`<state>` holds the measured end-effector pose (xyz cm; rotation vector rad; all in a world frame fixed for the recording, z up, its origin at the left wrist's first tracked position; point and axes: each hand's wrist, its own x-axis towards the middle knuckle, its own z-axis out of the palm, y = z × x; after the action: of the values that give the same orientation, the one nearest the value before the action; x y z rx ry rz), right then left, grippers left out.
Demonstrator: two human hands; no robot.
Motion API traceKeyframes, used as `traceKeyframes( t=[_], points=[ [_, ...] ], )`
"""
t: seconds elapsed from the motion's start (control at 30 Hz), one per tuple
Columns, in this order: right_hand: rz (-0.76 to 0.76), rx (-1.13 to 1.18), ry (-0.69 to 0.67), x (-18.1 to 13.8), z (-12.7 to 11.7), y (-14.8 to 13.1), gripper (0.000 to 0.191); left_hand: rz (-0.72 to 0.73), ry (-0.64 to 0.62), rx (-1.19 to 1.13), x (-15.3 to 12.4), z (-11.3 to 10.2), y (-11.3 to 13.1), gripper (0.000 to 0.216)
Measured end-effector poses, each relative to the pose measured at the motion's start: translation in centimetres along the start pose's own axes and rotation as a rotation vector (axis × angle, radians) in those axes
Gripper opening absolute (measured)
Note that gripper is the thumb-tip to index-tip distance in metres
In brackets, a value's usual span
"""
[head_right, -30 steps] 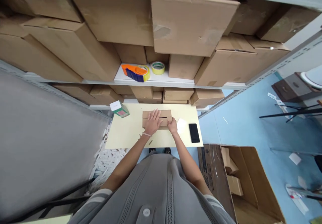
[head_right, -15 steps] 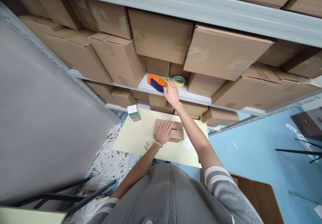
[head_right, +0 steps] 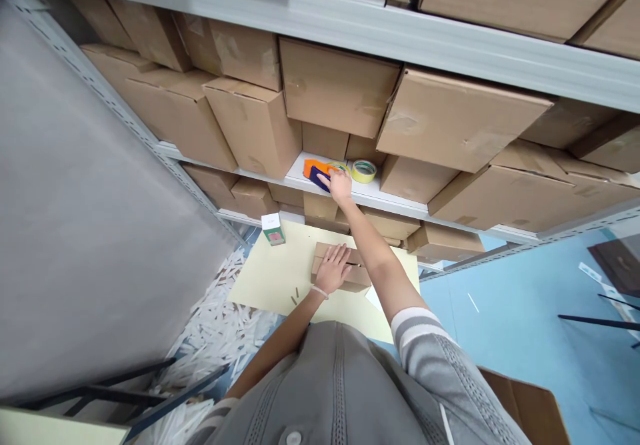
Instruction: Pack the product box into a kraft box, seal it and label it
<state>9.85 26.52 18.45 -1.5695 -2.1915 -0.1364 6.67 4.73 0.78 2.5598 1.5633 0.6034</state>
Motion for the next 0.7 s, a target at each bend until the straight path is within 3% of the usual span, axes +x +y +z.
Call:
traceKeyframes(
  t=[0.13,0.27,0.4,0.53,0.7],
  points=[
    [0.131,0.148,0.093,-1.2,-3.1,1.6,0.066,0.005,-0.009,-0.015,0.1,-0.1,-0.1,0.057],
    [0.361,0.423,0.169,-5.2,-6.0,4.4,0.067,-0.005,-0.032,-0.063,0.1,-0.6,0.1,0.057],
    [0.454,0.615,-0.028,-11.1,-7.1,8.0,0.065,-0.014,-0.037,-0.123,0.1,-0.6,0.2,0.057],
    [0.53,0.673,-0.279,-17.3,-6.1,10.2,0.065,-0.016,-0.06,-0.139,0.3,-0.1,0.1,0.056],
    [0.613,0.772,-0.34,-22.0,-3.4,11.3,0.064,-0.01,-0.058,-0.136,0.4,0.2,0.0,0.051]
  ],
)
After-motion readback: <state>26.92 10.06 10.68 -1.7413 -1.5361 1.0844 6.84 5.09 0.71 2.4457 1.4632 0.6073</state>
